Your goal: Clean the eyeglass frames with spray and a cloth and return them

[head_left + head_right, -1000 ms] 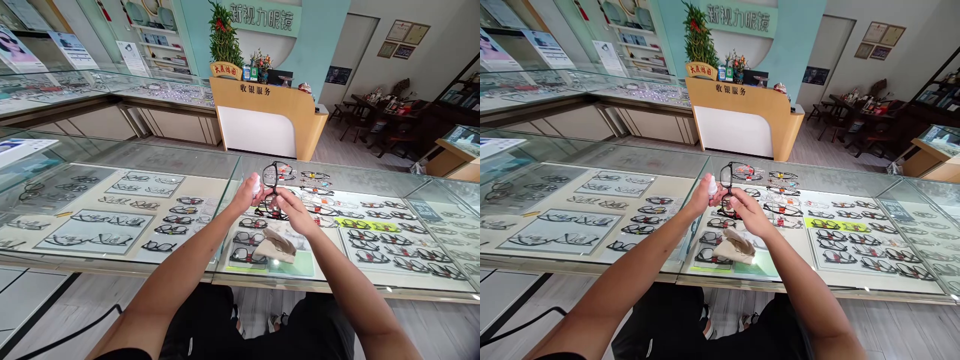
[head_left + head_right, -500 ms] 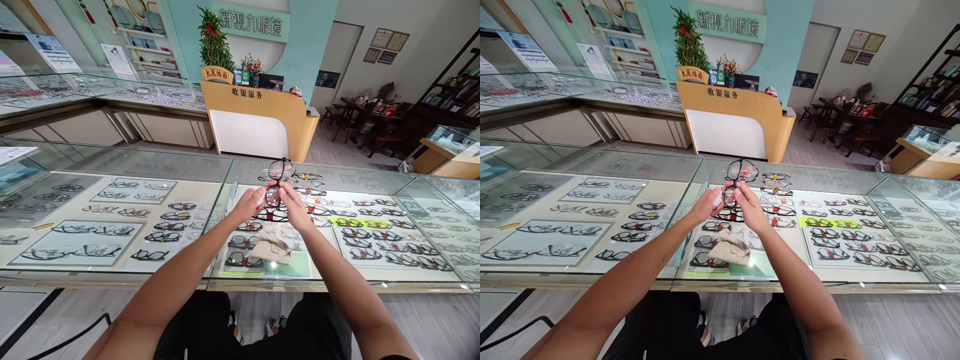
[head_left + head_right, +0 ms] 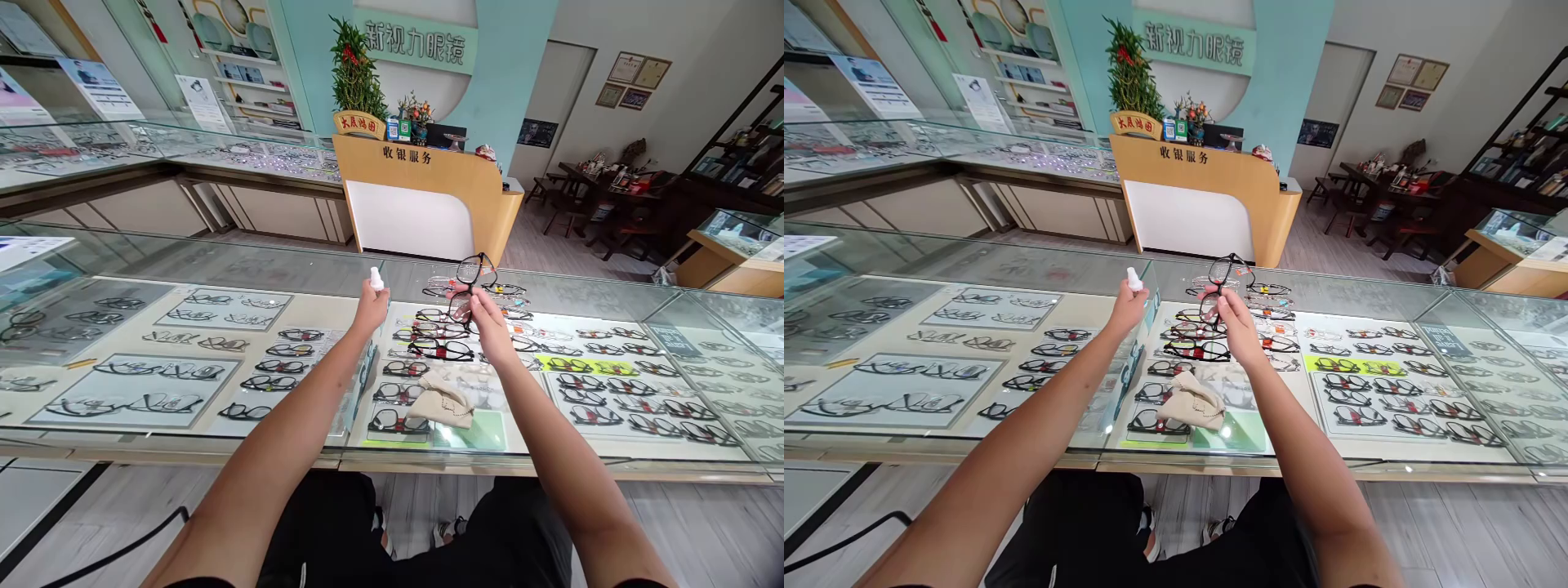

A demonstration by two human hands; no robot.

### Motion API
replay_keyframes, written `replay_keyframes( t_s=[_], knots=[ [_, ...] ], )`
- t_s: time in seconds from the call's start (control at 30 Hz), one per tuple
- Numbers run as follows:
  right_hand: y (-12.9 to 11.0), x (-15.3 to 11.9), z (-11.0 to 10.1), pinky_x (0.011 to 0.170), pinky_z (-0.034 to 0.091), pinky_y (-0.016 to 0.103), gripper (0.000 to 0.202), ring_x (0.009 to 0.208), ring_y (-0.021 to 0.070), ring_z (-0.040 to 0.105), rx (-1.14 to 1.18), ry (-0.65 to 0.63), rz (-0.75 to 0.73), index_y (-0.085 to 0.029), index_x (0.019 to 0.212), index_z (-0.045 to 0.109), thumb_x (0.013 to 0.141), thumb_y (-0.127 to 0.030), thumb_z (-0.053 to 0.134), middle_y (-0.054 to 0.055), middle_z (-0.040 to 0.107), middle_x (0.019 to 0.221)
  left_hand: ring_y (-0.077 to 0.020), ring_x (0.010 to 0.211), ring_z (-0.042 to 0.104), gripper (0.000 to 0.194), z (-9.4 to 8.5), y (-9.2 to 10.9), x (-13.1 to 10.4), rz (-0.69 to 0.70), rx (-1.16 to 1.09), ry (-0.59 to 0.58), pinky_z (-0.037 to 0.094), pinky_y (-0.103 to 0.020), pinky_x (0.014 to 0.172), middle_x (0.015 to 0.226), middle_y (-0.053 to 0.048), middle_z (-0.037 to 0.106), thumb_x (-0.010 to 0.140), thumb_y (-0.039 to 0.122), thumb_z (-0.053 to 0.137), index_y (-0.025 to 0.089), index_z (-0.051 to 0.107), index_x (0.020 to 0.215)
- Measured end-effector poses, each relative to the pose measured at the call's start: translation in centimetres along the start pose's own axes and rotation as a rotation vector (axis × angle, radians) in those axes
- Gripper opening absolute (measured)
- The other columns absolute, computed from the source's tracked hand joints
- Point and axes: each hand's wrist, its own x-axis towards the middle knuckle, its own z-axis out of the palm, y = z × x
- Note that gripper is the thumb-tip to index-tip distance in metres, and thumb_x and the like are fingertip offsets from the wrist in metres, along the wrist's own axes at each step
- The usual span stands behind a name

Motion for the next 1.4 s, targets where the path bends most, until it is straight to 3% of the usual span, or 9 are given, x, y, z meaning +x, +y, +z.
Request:
replay_keyframes(
  t_s=[0.47, 0.57, 0.67, 0.73, 0.8, 0.9, 0.97, 1.17, 1.4],
  knots=[
    [-0.7, 0.0, 0.0, 0.082, 0.050, 0.038, 0.045, 0.089, 0.0213, 0.071, 0.190, 0.006, 0.012, -0.031, 0.123, 0.076, 0.106, -0.070, 0.063, 0.004, 0.082, 0.128, -0.0351, 0.129, 0.064, 0.050, -0.2, 1.2, -0.9, -0.171, 0.204, 0.047, 0.047, -0.052, 0.117, 0.132, -0.016, 0.064, 0.088, 0.024, 0.076, 0.021, 0.054, 0.132],
    [-0.7, 0.1, -0.1, 0.084, 0.049, 0.037, 0.043, 0.088, 0.0204, 0.070, 0.200, 0.021, 0.003, -0.030, 0.123, 0.076, 0.106, -0.068, 0.063, 0.004, 0.082, 0.129, -0.0341, 0.148, 0.051, 0.064, -0.5, 3.6, -1.9, 0.074, 0.254, 0.296, 0.034, -0.052, 0.130, 0.152, -0.020, 0.052, 0.083, 0.018, 0.076, 0.020, 0.048, 0.141],
    [-0.8, 0.2, -0.5, 0.083, 0.049, 0.037, 0.045, 0.086, 0.0197, 0.069, 0.213, 0.047, 0.002, -0.030, 0.125, 0.075, 0.105, -0.069, 0.065, 0.004, 0.082, 0.128, -0.0292, 0.126, 0.061, 0.052, -0.9, 7.1, -4.0, 0.468, 0.241, 0.360, 0.045, -0.047, 0.118, 0.133, -0.014, 0.062, 0.079, 0.016, 0.073, 0.021, 0.054, 0.127],
    [-0.9, 0.3, -0.7, 0.081, 0.050, 0.036, 0.047, 0.086, 0.0196, 0.069, 0.219, 0.062, 0.020, -0.030, 0.127, 0.074, 0.103, -0.070, 0.066, 0.005, 0.082, 0.128, -0.0237, 0.098, 0.065, 0.027, -0.9, 9.5, -6.3, 0.627, 0.197, 0.158, 0.052, -0.040, 0.098, 0.103, -0.006, 0.066, 0.084, 0.020, 0.070, 0.023, 0.059, 0.108],
    [-1.0, 0.5, -0.9, 0.080, 0.051, 0.035, 0.050, 0.086, 0.0197, 0.068, 0.216, 0.080, 0.035, -0.029, 0.127, 0.073, 0.102, -0.071, 0.066, 0.005, 0.082, 0.128, -0.0194, 0.079, 0.061, 0.006, -0.8, 11.6, -8.8, 0.707, 0.183, -0.295, 0.051, -0.035, 0.083, 0.085, -0.001, 0.066, 0.091, 0.022, 0.065, 0.024, 0.062, 0.095],
    [-1.0, 0.7, -1.1, 0.080, 0.051, 0.035, 0.051, 0.085, 0.0195, 0.067, 0.197, 0.099, 0.033, -0.028, 0.126, 0.073, 0.102, -0.072, 0.065, 0.005, 0.081, 0.128, -0.0184, 0.078, 0.063, 0.008, -0.3, 13.4, -12.1, 0.678, 0.309, -0.922, 0.047, -0.033, 0.080, 0.084, -0.001, 0.071, 0.092, 0.018, 0.061, 0.023, 0.068, 0.092],
    [-0.9, 0.7, -1.1, 0.079, 0.051, 0.034, 0.051, 0.085, 0.0198, 0.066, 0.187, 0.099, 0.035, -0.027, 0.127, 0.072, 0.102, -0.072, 0.064, 0.005, 0.081, 0.127, -0.0221, 0.092, 0.069, 0.015, 0.1, 13.6, -13.3, 0.643, 0.438, -1.163, 0.047, -0.034, 0.084, 0.099, -0.004, 0.077, 0.089, 0.018, 0.064, 0.023, 0.073, 0.100],
    [-1.1, 0.7, -1.1, 0.081, 0.053, 0.036, 0.053, 0.087, 0.0210, 0.068, 0.166, 0.088, 0.040, -0.028, 0.127, 0.072, 0.102, -0.074, 0.062, 0.006, 0.080, 0.129, -0.0295, 0.103, 0.070, 0.023, 1.0, 12.2, -13.5, 0.494, 0.696, -1.390, 0.044, -0.036, 0.084, 0.108, -0.008, 0.078, 0.086, 0.022, 0.070, 0.022, 0.077, 0.107],
    [-1.1, 0.8, -1.5, 0.080, 0.052, 0.036, 0.048, 0.085, 0.0204, 0.068, 0.175, 0.110, 0.033, -0.028, 0.126, 0.072, 0.103, -0.069, 0.063, 0.005, 0.082, 0.123, -0.0233, 0.081, 0.064, 0.036, 1.0, 12.0, -11.7, 0.070, 0.325, -1.371, 0.045, -0.033, 0.075, 0.087, -0.005, 0.072, 0.100, 0.052, 0.064, 0.022, 0.069, 0.080]
  ],
)
